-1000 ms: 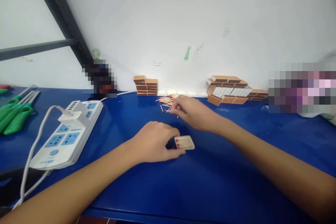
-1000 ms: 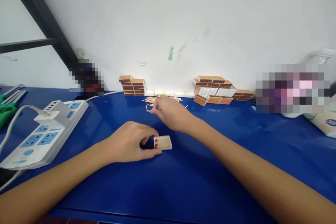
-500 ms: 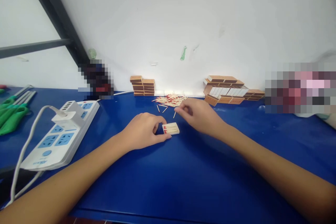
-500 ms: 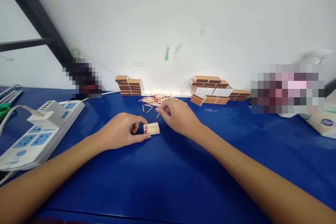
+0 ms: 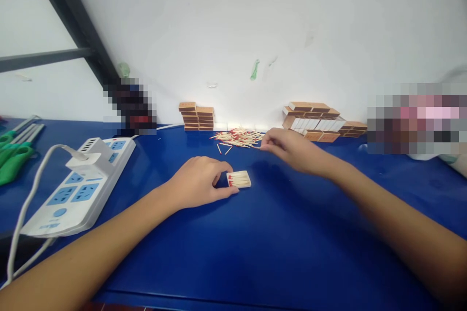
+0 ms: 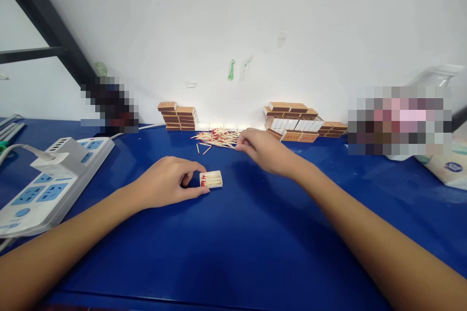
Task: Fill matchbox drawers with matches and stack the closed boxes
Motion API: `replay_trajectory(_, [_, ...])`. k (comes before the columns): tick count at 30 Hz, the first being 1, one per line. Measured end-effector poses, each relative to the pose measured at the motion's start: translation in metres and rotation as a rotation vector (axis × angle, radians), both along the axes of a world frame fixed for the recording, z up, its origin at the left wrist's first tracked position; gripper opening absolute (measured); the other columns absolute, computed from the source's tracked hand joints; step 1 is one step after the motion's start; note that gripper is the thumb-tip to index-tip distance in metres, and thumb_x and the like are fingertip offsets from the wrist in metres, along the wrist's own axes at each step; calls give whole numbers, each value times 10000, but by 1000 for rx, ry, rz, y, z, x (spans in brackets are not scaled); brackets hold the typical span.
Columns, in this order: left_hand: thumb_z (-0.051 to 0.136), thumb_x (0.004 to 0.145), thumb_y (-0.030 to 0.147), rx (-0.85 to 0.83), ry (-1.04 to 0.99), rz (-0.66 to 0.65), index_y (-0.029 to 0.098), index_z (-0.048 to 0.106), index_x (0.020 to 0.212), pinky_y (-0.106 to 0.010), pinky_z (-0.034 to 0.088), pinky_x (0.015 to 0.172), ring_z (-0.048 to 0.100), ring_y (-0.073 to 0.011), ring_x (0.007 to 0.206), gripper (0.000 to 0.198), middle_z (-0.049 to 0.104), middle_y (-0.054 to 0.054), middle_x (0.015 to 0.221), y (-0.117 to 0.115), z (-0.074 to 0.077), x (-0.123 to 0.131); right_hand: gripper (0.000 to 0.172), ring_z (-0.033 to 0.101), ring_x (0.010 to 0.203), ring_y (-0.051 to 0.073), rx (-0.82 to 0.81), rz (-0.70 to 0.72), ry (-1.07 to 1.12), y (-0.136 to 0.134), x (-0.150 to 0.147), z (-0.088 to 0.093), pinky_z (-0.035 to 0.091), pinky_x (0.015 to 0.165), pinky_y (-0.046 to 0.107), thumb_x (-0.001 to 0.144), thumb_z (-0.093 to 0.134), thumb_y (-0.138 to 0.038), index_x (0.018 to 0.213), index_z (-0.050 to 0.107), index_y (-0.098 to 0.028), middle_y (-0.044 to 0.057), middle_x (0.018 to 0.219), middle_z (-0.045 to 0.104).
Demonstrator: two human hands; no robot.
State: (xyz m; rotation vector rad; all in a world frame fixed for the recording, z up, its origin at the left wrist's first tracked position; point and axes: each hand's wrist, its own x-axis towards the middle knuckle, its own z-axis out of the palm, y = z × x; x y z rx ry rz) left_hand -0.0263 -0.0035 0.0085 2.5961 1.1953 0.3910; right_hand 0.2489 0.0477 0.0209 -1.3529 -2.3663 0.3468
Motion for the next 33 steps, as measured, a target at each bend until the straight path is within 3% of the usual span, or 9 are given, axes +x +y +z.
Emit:
replay_trajectory(3, [743,881,483,-16,-44,10,239,755,1098,-270,316,572,561,-131,608,327,639,37,676,0,-2,0,168,563,738,170,6,61,96,-14,-3,1,403,678,283,1001,580,-325,903,628,-198,33,839,654])
replay_trajectory(9, [739,882,475,1,-59,-11,228,758,1080,-267,318,570,549,-126,590,316,625,42,652,0,-2,0,128,585,774,153,-111,204,-12,-48,-39,-10,408,684,276,1009,536,-214,930,636,-203,41,958,674])
replay_trajectory(13, [750,878,461,4,-53,-15,242,757,1103,-266,323,573,561,-127,598,314,640,42,667,-1,-2,0,145,606,807,176,-10,190,48,-21,-15,-10,439,743,296,1002,565,-280,936,674,-211,47,919,673])
replay_trajectory(16, [748,881,466,-1,-56,-23,247,756,1118,-268,333,573,568,-126,602,322,637,43,666,-1,-2,0,125,622,884,228,114,23,-11,12,18,-16,449,800,346,939,597,-253,1019,673,-194,91,992,674])
replay_trajectory(21, [737,887,474,5,-53,-24,252,756,1125,-270,325,563,573,-130,605,326,642,36,675,0,-3,-2,124,595,776,218,-101,-99,-105,39,45,-27,436,717,338,921,590,-299,906,655,-194,64,836,658])
replay_trajectory(24, [736,883,490,10,-49,-5,245,754,1119,-270,319,565,573,-132,604,340,647,33,676,1,-3,-2,160,586,781,216,-118,-100,-116,29,34,-20,428,720,342,932,575,-306,844,640,-188,69,832,658])
replay_trajectory(28, [726,884,498,32,-33,63,232,758,1091,-276,299,560,564,-137,599,338,645,28,663,2,-3,-1,236,581,753,186,-177,27,52,-11,-8,-11,433,700,319,1001,519,-374,922,646,-192,55,869,665])
replay_trajectory(31, [709,894,494,39,-23,82,225,760,1047,-278,303,566,563,-140,604,314,652,21,673,2,-2,0,166,587,790,171,-128,104,76,-37,-37,-12,424,704,297,1007,526,-315,958,645,-209,48,934,671])
replay_trajectory(33, [701,898,493,40,-14,81,218,757,1013,-279,307,568,563,-143,607,303,654,16,680,2,-2,1,133,584,788,165,-102,133,32,-41,-48,-12,408,696,291,993,539,-258,937,649,-208,45,926,671])
